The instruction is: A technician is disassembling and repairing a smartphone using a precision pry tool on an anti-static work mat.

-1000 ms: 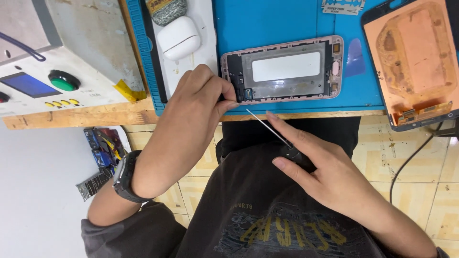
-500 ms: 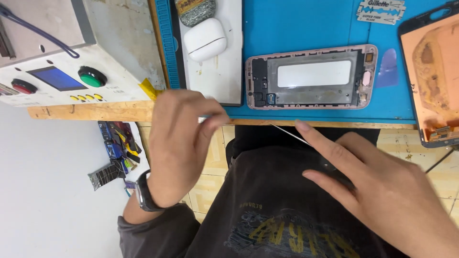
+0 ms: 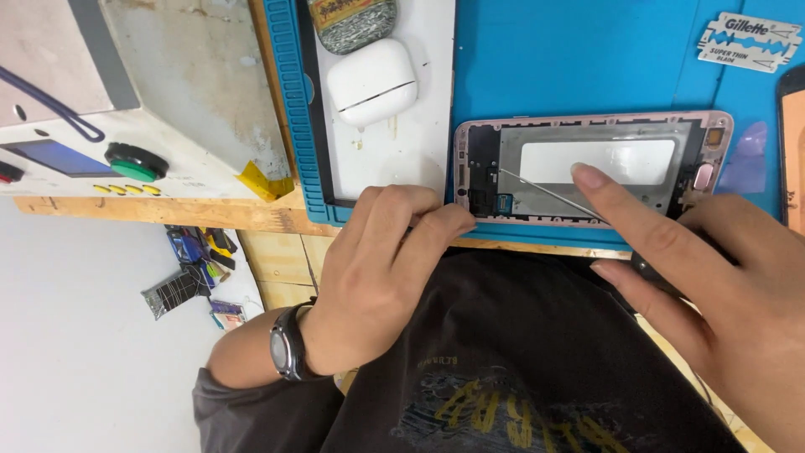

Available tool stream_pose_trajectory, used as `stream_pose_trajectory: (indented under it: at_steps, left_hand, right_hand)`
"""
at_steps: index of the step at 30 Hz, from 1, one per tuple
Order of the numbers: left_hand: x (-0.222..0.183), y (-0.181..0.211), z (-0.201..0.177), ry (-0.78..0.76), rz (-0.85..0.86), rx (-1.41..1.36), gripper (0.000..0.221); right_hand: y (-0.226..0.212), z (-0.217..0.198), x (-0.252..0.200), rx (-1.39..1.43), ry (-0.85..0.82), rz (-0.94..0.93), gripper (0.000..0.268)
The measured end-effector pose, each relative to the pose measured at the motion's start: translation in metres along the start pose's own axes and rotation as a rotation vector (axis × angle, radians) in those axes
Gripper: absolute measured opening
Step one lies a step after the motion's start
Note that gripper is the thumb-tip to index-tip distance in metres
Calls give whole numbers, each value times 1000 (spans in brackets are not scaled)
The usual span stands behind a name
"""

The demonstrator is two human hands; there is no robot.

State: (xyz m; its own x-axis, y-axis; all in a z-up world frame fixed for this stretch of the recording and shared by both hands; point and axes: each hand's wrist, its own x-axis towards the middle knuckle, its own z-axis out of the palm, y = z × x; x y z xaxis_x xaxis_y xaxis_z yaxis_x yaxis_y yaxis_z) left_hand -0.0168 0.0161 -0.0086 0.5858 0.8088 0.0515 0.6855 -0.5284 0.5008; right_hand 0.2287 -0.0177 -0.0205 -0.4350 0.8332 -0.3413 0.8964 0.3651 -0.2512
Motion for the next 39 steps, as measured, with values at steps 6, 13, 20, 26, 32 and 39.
stream_pose_trajectory:
  at_steps: [6, 13, 20, 26, 32, 39]
  left_hand:
    - [8, 12, 0, -71, -49, 45, 7]
    - [19, 19, -4, -238, -126, 78, 12]
    - [26, 23, -9, -291, -228, -65, 18]
    - [26, 21, -9, -265, -233, -120, 20]
    - [25, 20, -9, -275, -229, -99, 17]
    - [24, 18, -10, -301, -204, -79, 21]
  right_hand:
    - [-10, -1, -5, 147, 53, 44, 77]
    - [-32, 12, -3, 330, 172, 108, 67]
    - [-28, 3, -3, 338, 29, 143, 67]
    - [-25, 0, -1, 372, 42, 156, 69]
    - [-27, -5, 3, 366, -8, 181, 70]
    - [-26, -4, 4, 365, -9, 167, 69]
